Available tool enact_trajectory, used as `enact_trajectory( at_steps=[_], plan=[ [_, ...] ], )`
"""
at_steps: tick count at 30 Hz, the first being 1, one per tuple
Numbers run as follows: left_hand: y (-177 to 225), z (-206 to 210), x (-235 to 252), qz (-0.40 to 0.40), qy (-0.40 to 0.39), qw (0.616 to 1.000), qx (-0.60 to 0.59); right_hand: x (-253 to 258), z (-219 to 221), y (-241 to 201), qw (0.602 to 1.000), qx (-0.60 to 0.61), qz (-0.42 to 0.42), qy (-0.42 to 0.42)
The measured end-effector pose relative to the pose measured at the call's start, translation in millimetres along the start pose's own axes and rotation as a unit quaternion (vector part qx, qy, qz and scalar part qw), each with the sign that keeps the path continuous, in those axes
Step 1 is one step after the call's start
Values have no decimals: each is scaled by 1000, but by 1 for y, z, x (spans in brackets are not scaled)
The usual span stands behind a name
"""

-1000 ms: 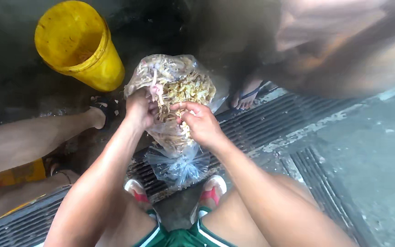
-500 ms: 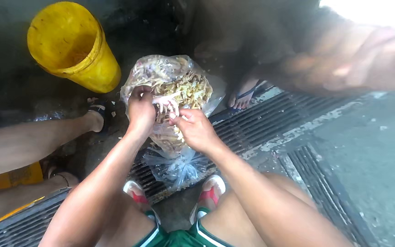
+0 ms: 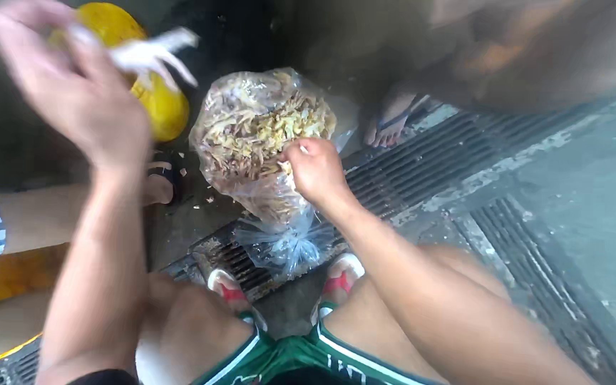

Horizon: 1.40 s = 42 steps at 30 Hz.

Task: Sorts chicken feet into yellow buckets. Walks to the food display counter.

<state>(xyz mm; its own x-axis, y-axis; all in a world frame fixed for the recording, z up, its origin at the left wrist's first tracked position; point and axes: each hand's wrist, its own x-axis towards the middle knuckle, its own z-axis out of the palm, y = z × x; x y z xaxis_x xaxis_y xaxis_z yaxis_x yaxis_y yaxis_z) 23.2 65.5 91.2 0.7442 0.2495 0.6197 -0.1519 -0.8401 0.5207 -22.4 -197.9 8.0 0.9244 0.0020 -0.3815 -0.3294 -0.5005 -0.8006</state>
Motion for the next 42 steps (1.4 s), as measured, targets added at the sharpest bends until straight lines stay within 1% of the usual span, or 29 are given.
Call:
enact_trajectory(
  at_steps=[1, 2, 3, 4, 5, 6, 7, 8, 9, 10, 11, 12, 13, 14, 15, 17, 19, 21, 24, 26, 28, 31, 33, 34, 35, 36, 38, 40, 42],
  plan=[
    [-28, -2, 26, -40, 6, 995, 86, -1, -3, -2, 1000, 12, -2, 5],
    [-57, -2, 46, -95, -15, 982, 161, -2, -6, -3, 1000, 24, -10, 12],
    [-83, 0, 59, -154, -48, 966, 203, -3, -9, -3, 999, 39, -19, 21],
    [-101, 1, 61, -206, -92, 949, 219, -3, -12, -2, 998, 57, -23, 31],
    [-105, 3, 54, -246, -140, 931, 229, -2, -15, -2, 996, 77, -27, 41],
    [-97, 9, 40, -281, -191, 912, 231, 1, -18, -1, 993, 101, -26, 50],
    [-85, 19, 19, -299, -249, 894, 222, 3, -22, 0, 991, 122, -17, 57],
    [-73, 35, -6, -296, -315, 877, 209, 6, -25, 0, 988, 141, -5, 60],
    [-65, 53, -33, -270, -390, 860, 190, 9, -28, 1, 986, 158, 3, 62],
    [-61, 74, -60, -230, -467, 839, 160, 11, -29, 1, 983, 172, 6, 59],
    [-59, 96, -88, -184, -526, 819, 136, 14, -30, 2, 981, 184, 1, 53],
    [-56, 118, -114, -146, -562, 807, 109, 14, -30, 3, 980, 193, -5, 42],
    [-48, 135, -137, -117, -576, 805, 81, 14, -29, 2, 980, 198, -10, 35],
    [-39, 151, -158, -99, -578, 807, 66, 13, -30, 1, 980, 197, -9, 28],
    [-21, 158, -170, -112, -590, 797, 62, 11, -31, -1, 981, 193, -8, 19],
    [20, 165, -179, -172, -620, 755, 128, 9, -35, -1, 984, 179, -12, 9],
    [35, 173, -182, -206, -623, 733, 181, 10, -41, 3, 985, 170, -15, 6],
    [21, 184, -188, -188, -625, 735, 184, 11, -45, 6, 987, 161, -5, 6],
    [-15, 188, -186, -130, -624, 756, 150, 16, -45, 7, 992, 128, -1, -5],
    [-21, 174, -166, -127, -617, 764, 138, 17, -45, 10, 995, 92, -8, -34],
    [-17, 147, -142, -140, -593, 784, 119, 18, -43, 13, 996, 48, -9, -75],
    [8, 99, -112, -173, -518, 835, 65, 24, -28, 18, 992, 13, 2, -122],
    [27, 75, -111, -203, -462, 863, -4, 27, -17, 18, 988, 24, 32, -150],
    [36, 66, -116, -221, -439, 869, -58, 27, -13, 17, 985, 39, 36, -163],
    [42, 60, -124, -242, -427, 863, -120, 26, -10, 16, 983, 61, 29, -169],
    [46, 58, -129, -260, -429, 846, -182, 23, -7, 16, 982, 85, 16, -166],
    [52, 57, -134, -270, -453, 809, -260, 15, -1, 17, 986, 101, -23, -129],
    [53, 49, -126, -226, -507, 796, -243, 11, -3, 14, 986, 83, -75, -120],
    [50, 34, -104, -145, -562, 798, -162, 8, -6, 14, 984, 47, -133, -113]
  ],
)
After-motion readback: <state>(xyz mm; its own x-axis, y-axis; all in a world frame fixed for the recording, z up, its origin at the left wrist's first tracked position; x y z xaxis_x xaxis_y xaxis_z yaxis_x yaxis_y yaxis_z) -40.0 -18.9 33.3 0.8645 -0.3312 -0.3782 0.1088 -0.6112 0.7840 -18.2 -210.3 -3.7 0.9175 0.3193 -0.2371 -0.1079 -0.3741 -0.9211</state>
